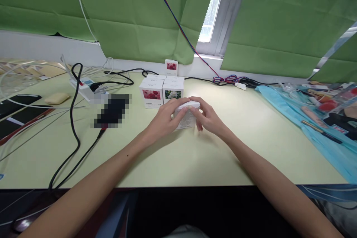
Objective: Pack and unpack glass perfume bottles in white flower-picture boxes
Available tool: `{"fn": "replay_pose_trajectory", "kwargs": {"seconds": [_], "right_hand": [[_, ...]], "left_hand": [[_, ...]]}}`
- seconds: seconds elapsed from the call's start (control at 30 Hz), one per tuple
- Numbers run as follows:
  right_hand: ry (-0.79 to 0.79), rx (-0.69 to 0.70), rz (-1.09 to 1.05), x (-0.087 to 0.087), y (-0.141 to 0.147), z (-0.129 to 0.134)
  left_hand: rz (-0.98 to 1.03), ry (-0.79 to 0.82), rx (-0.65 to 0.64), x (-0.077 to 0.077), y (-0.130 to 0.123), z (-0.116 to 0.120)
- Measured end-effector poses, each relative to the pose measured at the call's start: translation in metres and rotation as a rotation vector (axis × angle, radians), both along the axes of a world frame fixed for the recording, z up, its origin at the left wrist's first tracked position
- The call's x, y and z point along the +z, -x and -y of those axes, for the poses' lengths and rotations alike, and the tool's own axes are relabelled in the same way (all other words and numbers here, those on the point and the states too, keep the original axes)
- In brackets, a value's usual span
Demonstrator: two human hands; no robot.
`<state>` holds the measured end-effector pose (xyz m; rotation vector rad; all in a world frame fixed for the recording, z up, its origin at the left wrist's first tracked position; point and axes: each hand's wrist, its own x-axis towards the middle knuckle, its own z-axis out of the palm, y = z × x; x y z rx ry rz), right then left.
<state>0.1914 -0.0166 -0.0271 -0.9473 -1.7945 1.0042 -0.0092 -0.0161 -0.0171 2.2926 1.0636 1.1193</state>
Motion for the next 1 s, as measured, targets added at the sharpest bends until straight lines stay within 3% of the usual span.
{"fn": "replay_pose_trajectory", "kwargs": {"seconds": [1.0], "right_hand": [[0.008,0.047,-0.014,-0.0016,-0.0030,-0.0023]], "left_hand": [[-0.009,-0.001,0.002,-0.0008,0.0003,-0.0011]]}}
